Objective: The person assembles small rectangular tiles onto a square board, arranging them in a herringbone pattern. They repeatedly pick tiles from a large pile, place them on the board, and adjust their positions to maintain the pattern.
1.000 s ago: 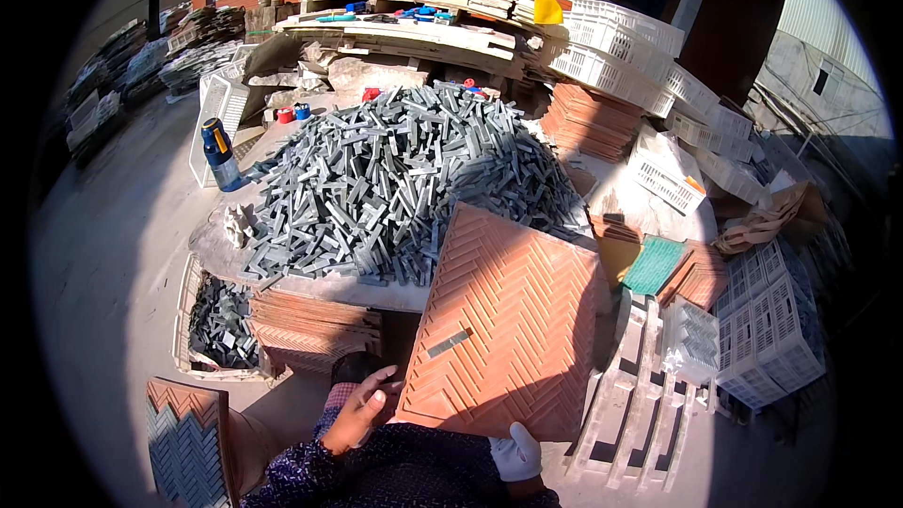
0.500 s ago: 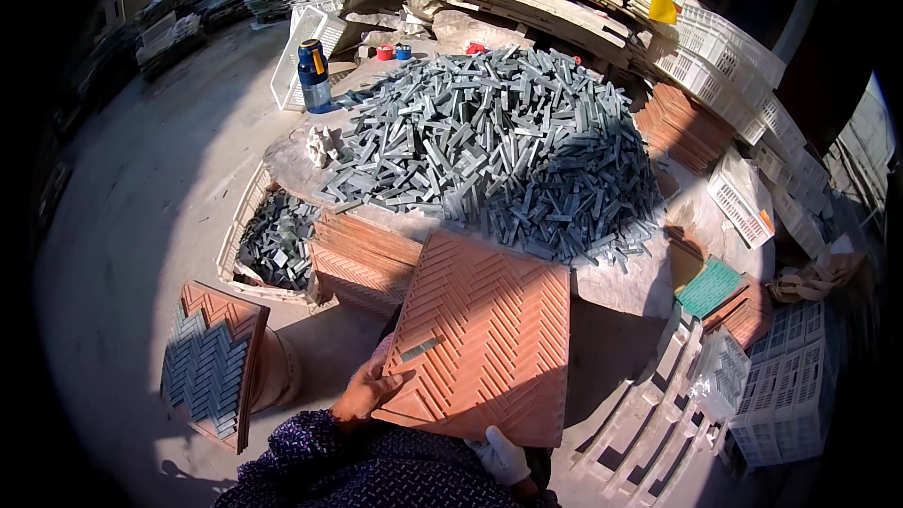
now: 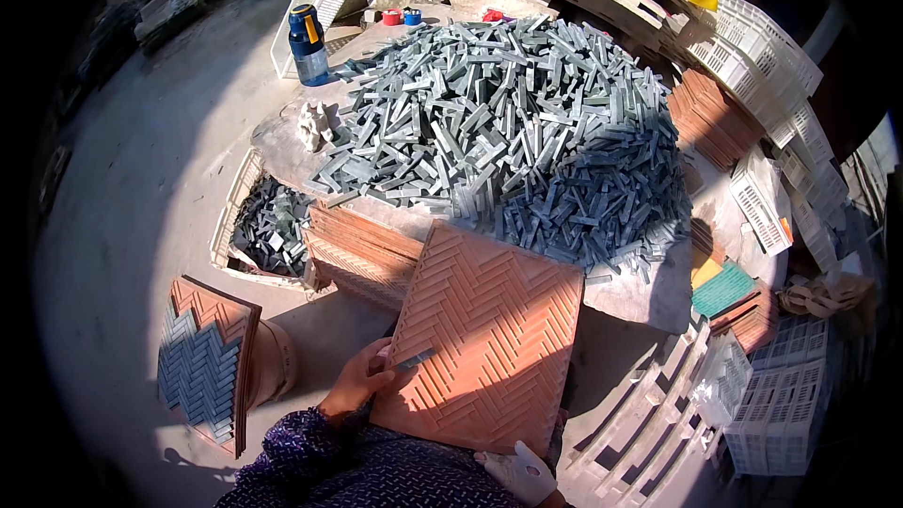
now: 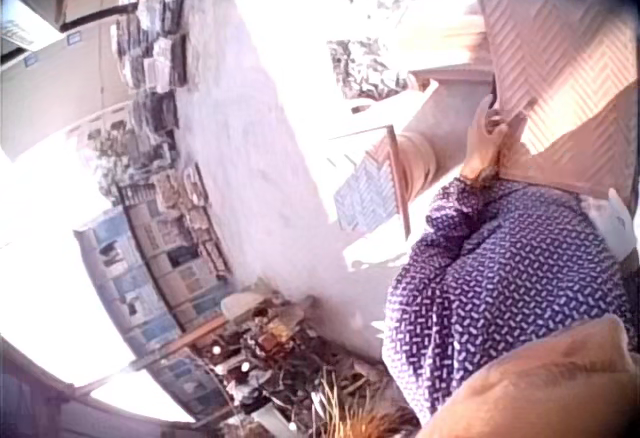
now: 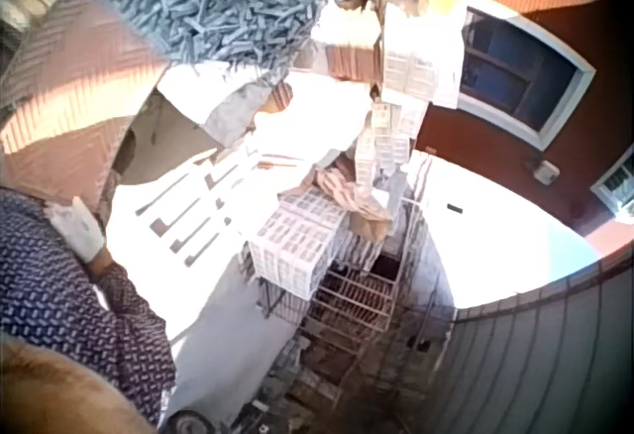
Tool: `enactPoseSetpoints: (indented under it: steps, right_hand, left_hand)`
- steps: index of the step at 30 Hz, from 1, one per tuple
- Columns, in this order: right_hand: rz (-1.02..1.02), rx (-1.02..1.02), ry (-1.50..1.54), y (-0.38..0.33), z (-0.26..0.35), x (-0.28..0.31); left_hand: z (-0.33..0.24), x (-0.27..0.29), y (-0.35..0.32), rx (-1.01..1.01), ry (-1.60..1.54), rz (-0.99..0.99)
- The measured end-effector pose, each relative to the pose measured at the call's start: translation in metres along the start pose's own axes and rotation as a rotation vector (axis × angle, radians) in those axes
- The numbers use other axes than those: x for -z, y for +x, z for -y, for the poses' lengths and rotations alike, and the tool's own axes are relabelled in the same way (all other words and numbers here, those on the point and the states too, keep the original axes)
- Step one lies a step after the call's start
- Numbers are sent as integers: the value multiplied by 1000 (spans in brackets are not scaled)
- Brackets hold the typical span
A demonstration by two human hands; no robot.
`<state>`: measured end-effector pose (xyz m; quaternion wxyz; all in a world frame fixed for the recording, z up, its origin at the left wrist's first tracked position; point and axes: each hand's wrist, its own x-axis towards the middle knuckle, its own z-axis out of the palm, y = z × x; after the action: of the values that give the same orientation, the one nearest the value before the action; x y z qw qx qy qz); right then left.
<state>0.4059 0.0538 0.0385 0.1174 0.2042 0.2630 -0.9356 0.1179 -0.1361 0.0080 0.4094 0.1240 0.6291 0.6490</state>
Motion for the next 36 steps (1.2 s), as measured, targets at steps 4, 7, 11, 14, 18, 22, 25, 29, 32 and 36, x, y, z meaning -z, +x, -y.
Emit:
enactPoseSetpoints:
  steps: [4, 7, 11, 14, 18, 22, 25, 29, 32, 36]
  right_hand:
    - [-26, -56, 5, -11, 34, -27]
    - [-301, -52, -335, -6, 65, -43]
    - [-459, 2, -445, 23, 83, -20]
    - [-408, 217, -699, 58, 116, -27]
    - [-438, 512, -1041, 126, 161, -6]
    - [-729, 932, -1645, 186, 239, 0]
    - [-913, 1233, -1817, 217, 324, 18]
    - [-1387, 1194, -1582, 198, 422, 43]
    - [-1414, 913, -1304, 188, 460, 66]
    - [-1433, 916, -1140, 204, 460, 77]
  left_hand:
    - [-28, -6, 10, -440, 851, -163]
    - [-31, -24, 17, -610, 1047, -41]
    - [-17, -30, 27, -670, 1112, -40]
    - [-7, -23, 25, -625, 1210, -19]
    - [-43, -28, 38, -690, 1152, 104]
    - [-99, -26, 107, -687, 1017, -29]
    - [-127, -2, 192, -770, 1023, -310]
    - [-172, 32, 286, -885, 966, -645]
    - [-188, 52, 330, -856, 902, -724]
    - [-189, 41, 370, -746, 691, -605]
